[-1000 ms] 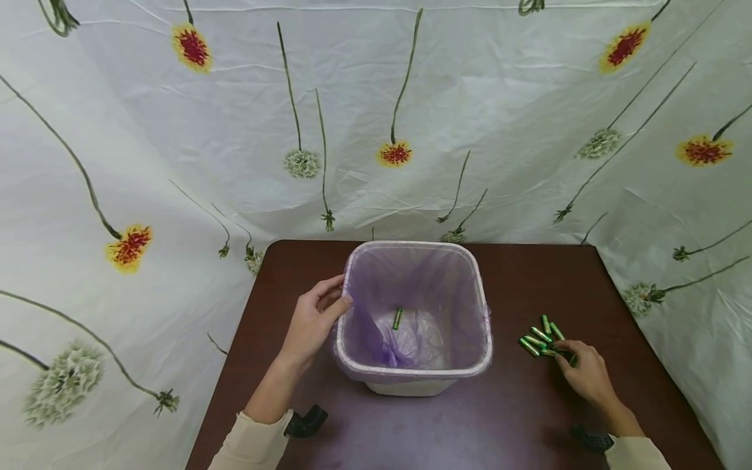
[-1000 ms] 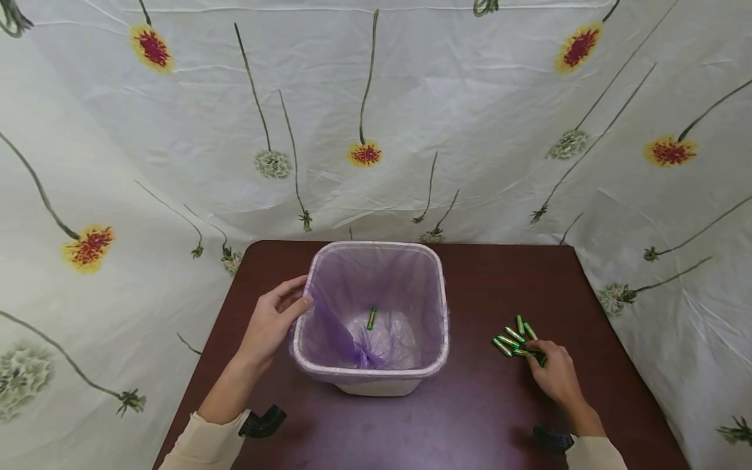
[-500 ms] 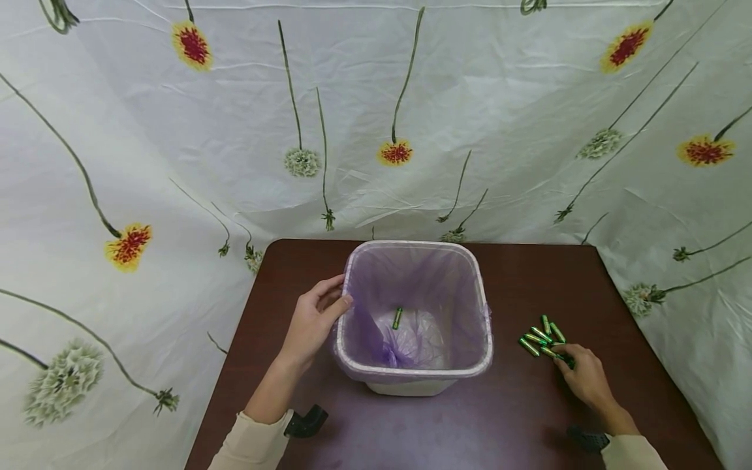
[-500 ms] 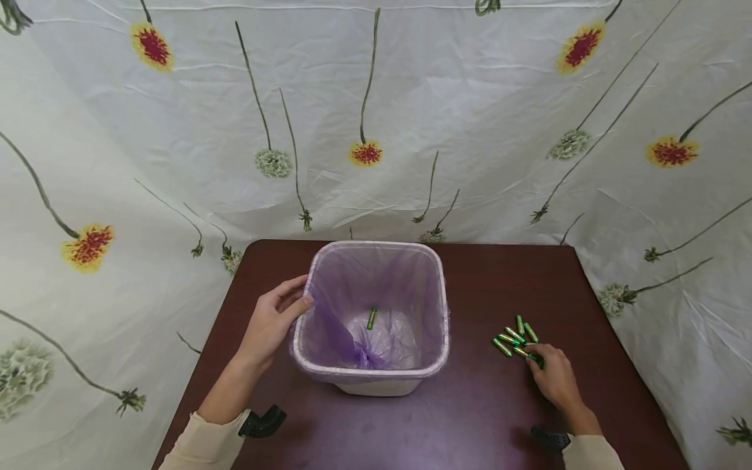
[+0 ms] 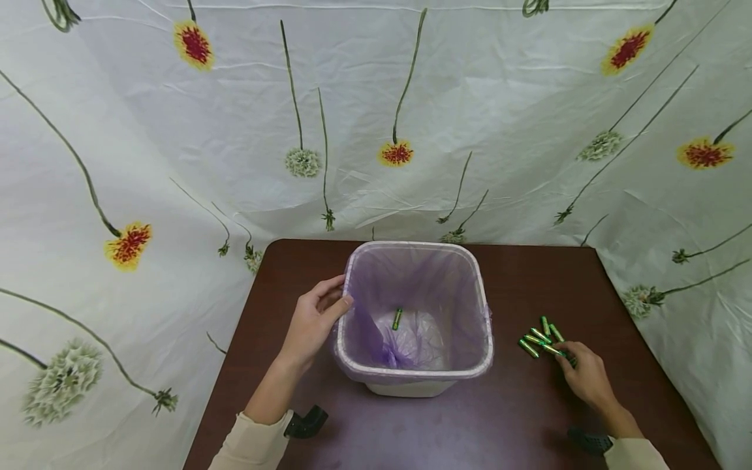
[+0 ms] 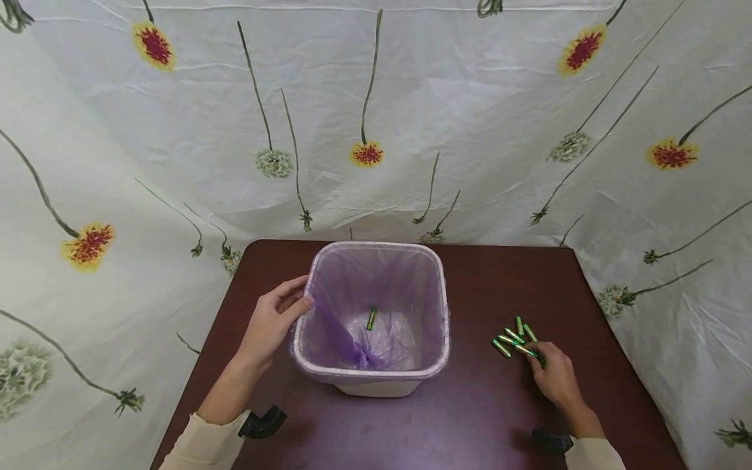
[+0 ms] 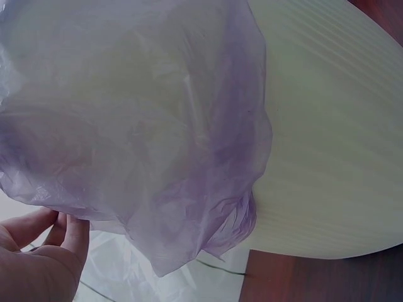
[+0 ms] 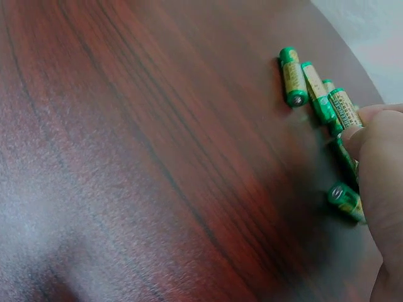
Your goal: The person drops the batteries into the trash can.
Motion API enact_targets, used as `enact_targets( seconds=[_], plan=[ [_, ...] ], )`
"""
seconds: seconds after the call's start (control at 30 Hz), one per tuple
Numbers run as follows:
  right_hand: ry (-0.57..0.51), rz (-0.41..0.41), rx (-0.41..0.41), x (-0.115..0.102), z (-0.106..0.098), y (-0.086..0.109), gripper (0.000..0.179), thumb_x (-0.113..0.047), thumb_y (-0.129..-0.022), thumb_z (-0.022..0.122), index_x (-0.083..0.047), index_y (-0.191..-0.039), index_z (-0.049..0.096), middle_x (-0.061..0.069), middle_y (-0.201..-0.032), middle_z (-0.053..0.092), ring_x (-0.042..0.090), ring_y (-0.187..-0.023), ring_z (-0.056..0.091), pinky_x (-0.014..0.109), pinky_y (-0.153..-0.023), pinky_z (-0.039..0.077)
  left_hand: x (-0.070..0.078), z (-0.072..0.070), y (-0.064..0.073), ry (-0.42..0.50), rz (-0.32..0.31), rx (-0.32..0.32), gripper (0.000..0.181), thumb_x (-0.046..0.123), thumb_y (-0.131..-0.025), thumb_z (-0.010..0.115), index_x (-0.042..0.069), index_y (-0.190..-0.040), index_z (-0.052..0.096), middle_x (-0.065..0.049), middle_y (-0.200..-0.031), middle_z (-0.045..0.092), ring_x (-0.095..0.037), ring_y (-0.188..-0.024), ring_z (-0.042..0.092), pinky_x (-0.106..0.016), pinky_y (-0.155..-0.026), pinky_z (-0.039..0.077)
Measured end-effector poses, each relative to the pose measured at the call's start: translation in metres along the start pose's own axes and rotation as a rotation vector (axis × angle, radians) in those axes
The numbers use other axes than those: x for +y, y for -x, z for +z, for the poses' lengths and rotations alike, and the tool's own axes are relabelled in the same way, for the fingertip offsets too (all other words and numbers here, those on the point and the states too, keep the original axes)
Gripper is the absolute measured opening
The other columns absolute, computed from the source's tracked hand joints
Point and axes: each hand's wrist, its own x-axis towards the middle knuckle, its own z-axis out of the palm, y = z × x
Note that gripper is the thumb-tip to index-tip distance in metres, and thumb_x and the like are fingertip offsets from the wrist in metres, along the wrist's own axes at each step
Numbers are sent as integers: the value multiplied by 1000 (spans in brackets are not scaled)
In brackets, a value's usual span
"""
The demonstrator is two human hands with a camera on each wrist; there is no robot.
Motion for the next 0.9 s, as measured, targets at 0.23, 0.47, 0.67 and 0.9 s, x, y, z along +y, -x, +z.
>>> enact_targets(
  seconds=[0.23, 0.47, 0.67, 0.9],
  plan=[
    [-27, -39, 20, -6, -6, -14, 22, 11, -89, 72, 1, -108, 70, 5, -88, 62, 11, -70, 53, 28, -54, 46, 0, -1, -1, 10, -9, -3, 49, 4, -97, 69, -4, -144, 54, -22, -134, 61, -26, -119, 61, -25, -91, 55],
    [-78, -55, 4, -18, -18, -27, 20, 9, -92, 70, 3, -111, 68, 6, -88, 61, 9, -65, 50, 28, -51, 42, 0, -1, 0, 13, -13, -7, 50, 4, -98, 69, -4, -145, 54, -21, -135, 60, -25, -119, 61, -25, -92, 54],
    [-93, -50, -30, -32, -31, -37, 17, 6, -96, 68, 2, -112, 67, 8, -90, 61, 11, -62, 48, 29, -51, 40, 0, 0, 0, 11, -3, -13, 50, 4, -98, 68, -5, -145, 53, -23, -133, 60, -23, -116, 62, -25, -91, 54],
    [-92, -72, -47, -46, -43, -48, 17, 6, -96, 67, 1, -113, 67, 16, -103, 65, 10, -60, 48, 28, -52, 42, 1, 1, 0, 14, 7, -21, 50, 4, -99, 67, -4, -145, 53, -23, -129, 61, -26, -115, 62, -26, -91, 54]
  ],
)
